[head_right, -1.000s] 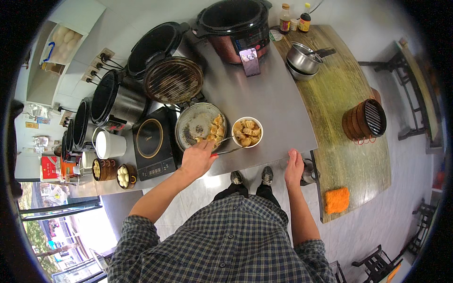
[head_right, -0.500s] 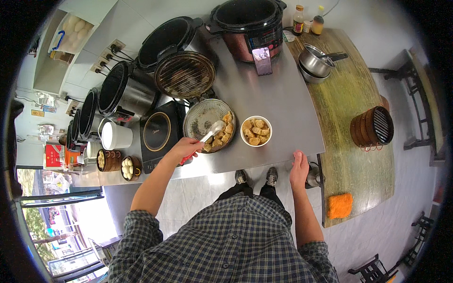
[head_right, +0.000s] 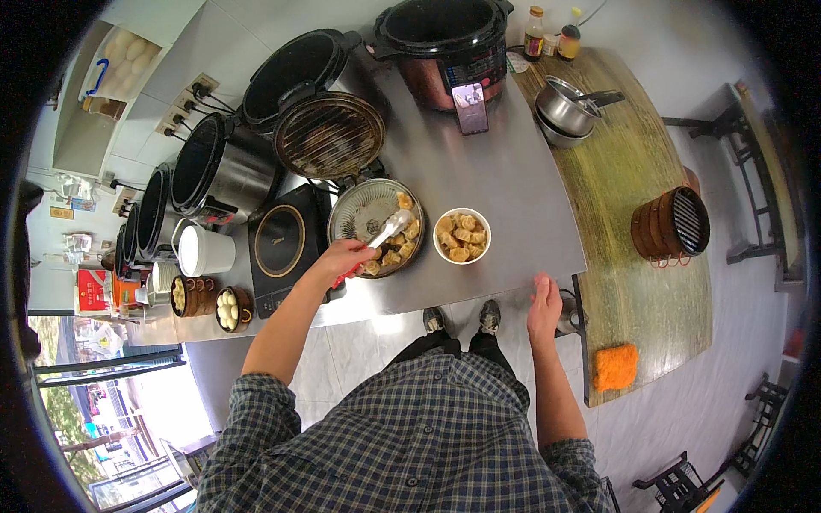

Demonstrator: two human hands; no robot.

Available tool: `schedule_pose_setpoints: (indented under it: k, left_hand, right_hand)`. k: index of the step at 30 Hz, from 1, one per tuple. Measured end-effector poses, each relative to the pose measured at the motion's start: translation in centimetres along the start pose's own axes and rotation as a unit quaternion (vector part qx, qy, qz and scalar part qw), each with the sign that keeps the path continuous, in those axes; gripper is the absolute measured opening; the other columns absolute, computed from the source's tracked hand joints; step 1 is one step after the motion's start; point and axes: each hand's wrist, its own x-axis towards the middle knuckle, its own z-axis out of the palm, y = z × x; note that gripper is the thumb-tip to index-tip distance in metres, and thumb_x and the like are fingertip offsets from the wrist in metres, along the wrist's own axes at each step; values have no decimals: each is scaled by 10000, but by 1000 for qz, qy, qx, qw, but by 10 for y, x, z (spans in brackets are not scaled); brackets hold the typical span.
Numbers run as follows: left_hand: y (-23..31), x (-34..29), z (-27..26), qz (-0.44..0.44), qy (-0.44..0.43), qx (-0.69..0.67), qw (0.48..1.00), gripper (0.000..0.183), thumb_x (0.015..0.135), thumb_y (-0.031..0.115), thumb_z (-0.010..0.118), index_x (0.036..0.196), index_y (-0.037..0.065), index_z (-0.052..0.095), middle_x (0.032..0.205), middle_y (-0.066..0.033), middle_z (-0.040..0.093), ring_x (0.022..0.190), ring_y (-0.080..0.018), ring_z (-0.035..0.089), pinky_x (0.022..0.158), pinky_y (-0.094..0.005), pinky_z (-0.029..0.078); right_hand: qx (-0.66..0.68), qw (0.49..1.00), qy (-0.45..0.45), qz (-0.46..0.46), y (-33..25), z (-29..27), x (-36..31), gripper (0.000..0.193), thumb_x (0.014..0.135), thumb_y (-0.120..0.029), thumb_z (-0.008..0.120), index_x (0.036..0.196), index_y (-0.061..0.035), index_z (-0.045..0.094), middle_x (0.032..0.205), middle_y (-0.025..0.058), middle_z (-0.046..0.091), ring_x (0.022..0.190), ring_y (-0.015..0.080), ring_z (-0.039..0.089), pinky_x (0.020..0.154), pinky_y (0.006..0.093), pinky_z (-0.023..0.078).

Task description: The person uses tongs to transfer cooked dumplings from a metal tray into a paper cup. They then move a bamboo steamer basket and continue transferring dumplings from the tray into the steamer basket.

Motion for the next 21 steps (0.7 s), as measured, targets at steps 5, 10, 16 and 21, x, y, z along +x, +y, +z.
schedule_pose_setpoints:
  k: [5,10,16,21]
  left_hand:
    - [5,2,7,54,19,5,998,253,926,253,784,925,9,720,741,-11,657,605,-93,586,533,-273,450]
    - [12,-29,-8,59,89,65,992,220,941,242,751,969,24,737,739,10,662,600,-76,583,514,-254,446]
    - [35,-59,22,153,41,89,983,254,947,271,768,916,24,716,727,20,641,610,-69,572,548,-249,453]
    - [65,-59,76,228,63,322,917,388,924,373,774,1090,28,715,884,-125,719,790,-275,688,737,-398,549]
  right_hand:
    - [-19,1000,-4,0,8,3,3,508,1141,-425,482,1356,6,643,1264,106,703,1144,193,652,943,357,523]
    - [-16,1000,7,-4,11,5,8,508,1142,-435,481,1347,-3,651,1271,96,706,1150,187,651,942,354,524]
    - [6,1000,3,-2,11,7,4,538,1131,-441,508,1366,25,635,1271,125,710,1180,211,656,972,354,519]
    - [11,1000,-3,11,8,8,5,542,1130,-454,510,1363,17,642,1265,119,712,1176,209,657,963,356,522]
